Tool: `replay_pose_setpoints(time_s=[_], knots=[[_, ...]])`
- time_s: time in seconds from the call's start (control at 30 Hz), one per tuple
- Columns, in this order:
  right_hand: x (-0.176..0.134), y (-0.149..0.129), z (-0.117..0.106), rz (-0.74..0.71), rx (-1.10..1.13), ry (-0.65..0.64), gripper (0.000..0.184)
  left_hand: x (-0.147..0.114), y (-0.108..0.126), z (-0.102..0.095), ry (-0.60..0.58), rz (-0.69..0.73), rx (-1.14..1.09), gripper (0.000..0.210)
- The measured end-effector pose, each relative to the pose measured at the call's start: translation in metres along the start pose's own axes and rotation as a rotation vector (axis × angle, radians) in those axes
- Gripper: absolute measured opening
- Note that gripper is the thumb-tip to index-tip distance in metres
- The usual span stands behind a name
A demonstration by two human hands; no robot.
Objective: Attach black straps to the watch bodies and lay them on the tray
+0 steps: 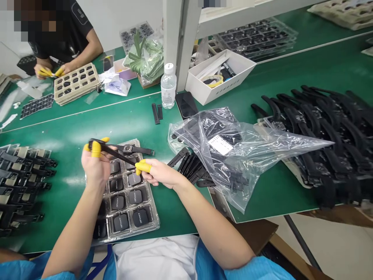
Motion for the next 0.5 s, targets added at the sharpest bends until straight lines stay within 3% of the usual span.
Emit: replay_pose_setpoints(time_s=[0.07, 0.1, 0.2, 0.27, 0.33, 0.4, 0.5], knots=[[-0.003, -0.006, -0.008, -0.044, -0.061, 0.119, 0.033, 0.004, -0.002, -0.008, 0.078, -0.026, -0.017, 0.044], [-0.005, -0.01, -0.01, -0.096, -0.08, 0.176, 0.033, 0.003, -0.005, -0.007, 0.04, -0.07, 0.01, 0.044], [-0.005, -0.016, -0.006, -0.242, -0.06, 0.226, 0.033, -0.009, -0.016, 0.016, -0.275, -0.192, 0.227, 0.038], [-0.001, -0.013, 0.002, -0.24, -0.015, 0.168, 0.033, -0.021, -0.018, 0.034, -0.503, -0.115, 0.457, 0.034], [0.002, -0.007, 0.009, -0.195, 0.025, 0.105, 0.031, -0.031, -0.016, 0.046, -0.662, 0.057, 0.652, 0.04], [0.004, -0.004, 0.013, -0.153, 0.063, 0.062, 0.03, -0.036, -0.012, 0.052, -0.766, 0.197, 0.749, 0.049], [0.005, -0.003, 0.011, -0.158, 0.14, 0.087, 0.029, -0.036, -0.009, 0.051, -0.834, 0.276, 0.77, 0.051]])
Point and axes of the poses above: each hand's wrist, its own x-axis towards the middle knuckle, its own z-axis out of the palm, y = z × x, the point moved 5 cm from there along x, towards the middle knuckle, and after that the axes turned 14 degrees about -y, right-handed, at the moved point
